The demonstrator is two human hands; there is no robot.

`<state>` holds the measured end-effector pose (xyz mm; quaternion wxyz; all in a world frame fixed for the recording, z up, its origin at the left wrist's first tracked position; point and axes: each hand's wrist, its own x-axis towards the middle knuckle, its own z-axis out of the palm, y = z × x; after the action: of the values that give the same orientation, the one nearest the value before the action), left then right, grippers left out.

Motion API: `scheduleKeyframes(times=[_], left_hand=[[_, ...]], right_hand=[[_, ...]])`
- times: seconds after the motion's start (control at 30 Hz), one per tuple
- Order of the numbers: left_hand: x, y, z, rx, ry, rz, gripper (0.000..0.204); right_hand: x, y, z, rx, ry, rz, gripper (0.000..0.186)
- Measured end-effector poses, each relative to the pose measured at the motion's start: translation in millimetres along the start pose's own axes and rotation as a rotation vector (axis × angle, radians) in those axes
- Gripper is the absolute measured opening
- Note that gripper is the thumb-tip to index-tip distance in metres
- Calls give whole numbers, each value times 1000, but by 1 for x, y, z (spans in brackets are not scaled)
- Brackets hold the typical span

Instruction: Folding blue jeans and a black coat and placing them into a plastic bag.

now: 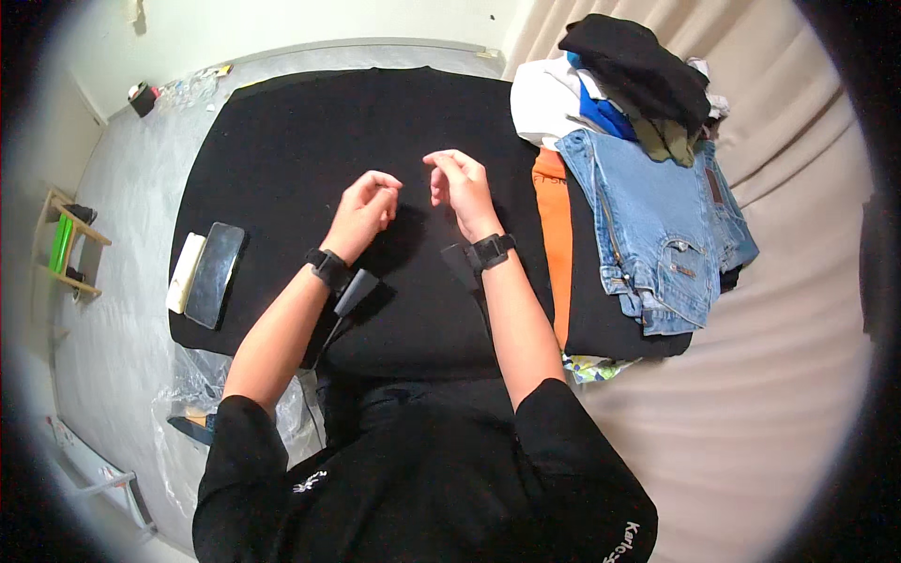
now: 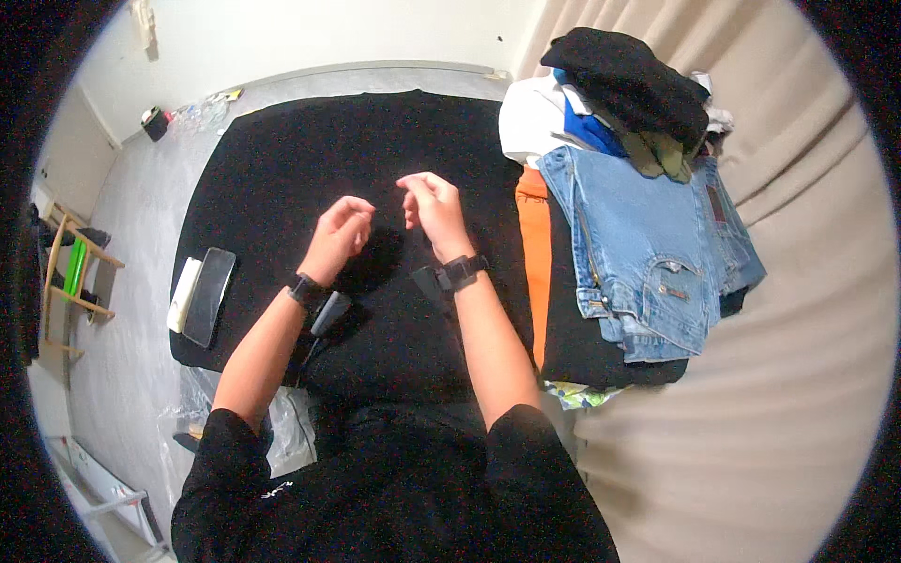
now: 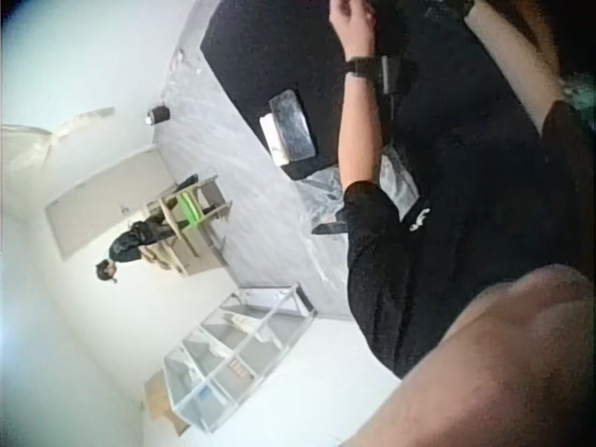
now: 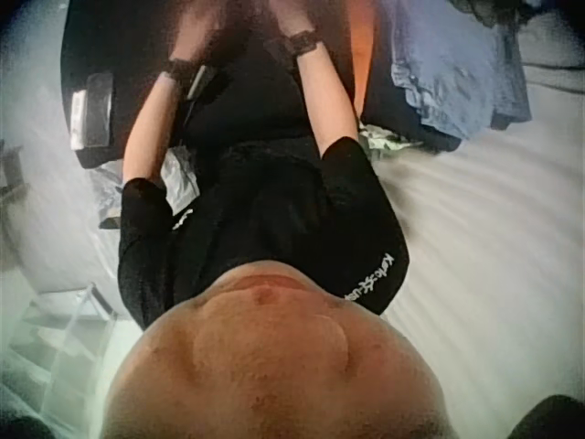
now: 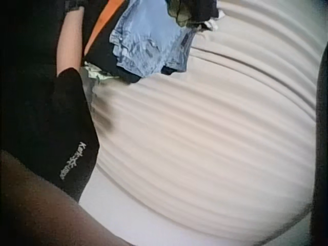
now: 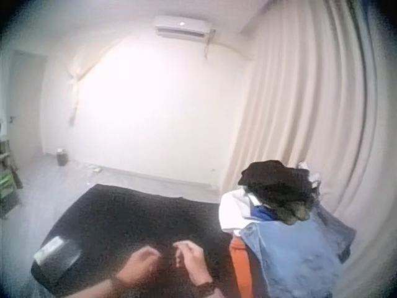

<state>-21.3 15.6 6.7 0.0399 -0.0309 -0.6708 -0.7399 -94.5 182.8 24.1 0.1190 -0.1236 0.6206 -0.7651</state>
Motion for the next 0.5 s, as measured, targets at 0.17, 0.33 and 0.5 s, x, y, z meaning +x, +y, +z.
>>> scheduleKeyframes(times=[0.17, 0.33, 0.5], left_hand=[[-2, -10, 3, 186, -120, -5, 11], [-4, -10, 0, 181, -137, 15, 12], [-2, -13, -4, 196, -165, 32, 12]], right_hand=[[1, 31, 0, 38, -10, 64, 21], [-3, 32, 4, -67, -33, -18, 21], [-2, 33, 5, -174, -83, -32, 21]])
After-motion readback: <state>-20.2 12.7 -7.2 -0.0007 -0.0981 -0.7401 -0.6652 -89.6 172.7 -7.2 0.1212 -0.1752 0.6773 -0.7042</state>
